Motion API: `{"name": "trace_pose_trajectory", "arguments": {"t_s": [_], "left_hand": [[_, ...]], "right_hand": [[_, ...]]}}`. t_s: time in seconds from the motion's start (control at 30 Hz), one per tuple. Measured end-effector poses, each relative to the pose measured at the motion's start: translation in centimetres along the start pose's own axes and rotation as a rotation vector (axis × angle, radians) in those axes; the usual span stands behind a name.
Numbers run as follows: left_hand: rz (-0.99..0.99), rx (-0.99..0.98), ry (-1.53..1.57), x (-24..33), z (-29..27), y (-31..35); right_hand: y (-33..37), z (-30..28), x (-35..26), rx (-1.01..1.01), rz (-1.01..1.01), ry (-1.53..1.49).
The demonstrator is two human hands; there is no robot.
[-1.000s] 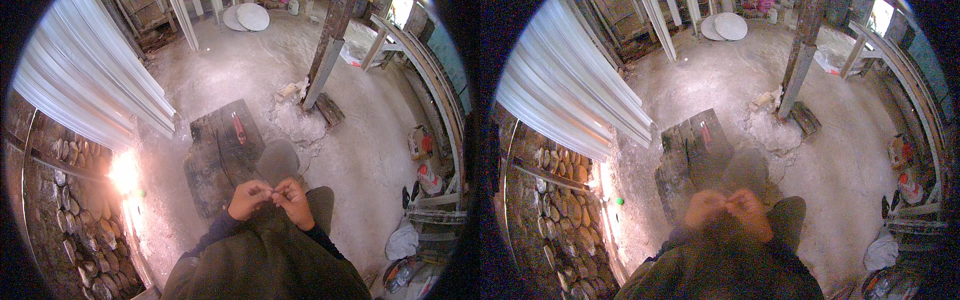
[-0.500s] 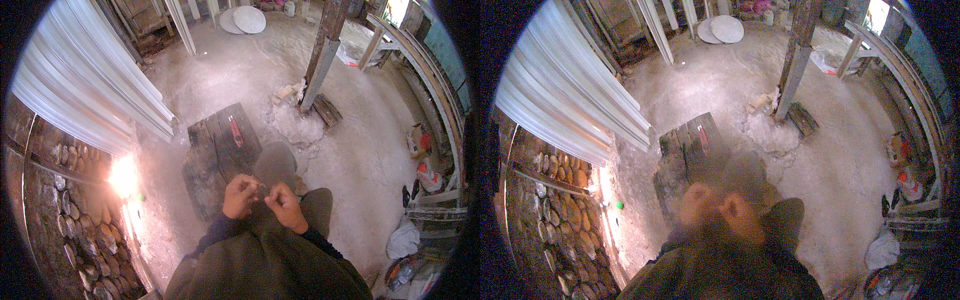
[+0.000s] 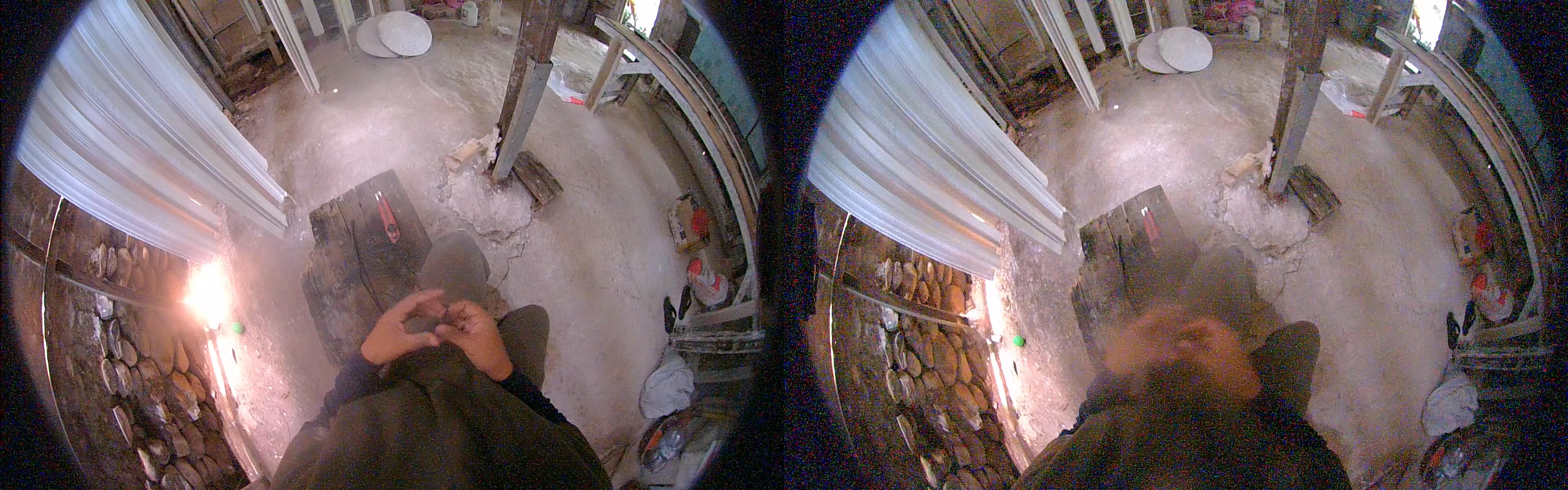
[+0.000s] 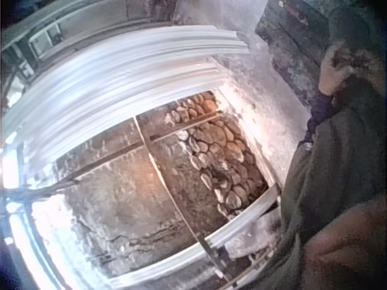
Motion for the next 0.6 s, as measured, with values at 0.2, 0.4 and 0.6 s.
{"name": "trace_pose_trajectory", "arguments": {"t_s": [0.2,0.4,0.6], "left_hand": [[0.046,-0.076,-0.074,-1.9,1.9,-0.9],[-0.036,0.066,-0.179,-0.5,0.9,-0.3],[-0.227,0.248,-0.103,-0.8,-0.1,0.3]], "right_hand": [[0.4,-1.0,-1.0,0.106,0.001,-0.276],[1.1,-2.8,-1.4,0.228,0.011,-0.167],[1.8,-3.4,-2.2,0.258,-0.041,-0.299]]}}
Point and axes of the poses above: each hand's wrist, its own y-axis away from the middle knuckle, its own z-axis out of the palm, x = y × z, the point moved 3 cm from there along -y, towards the middle knuckle, and after that the axes turned 12 degrees about -x, right-handed, at the moved point
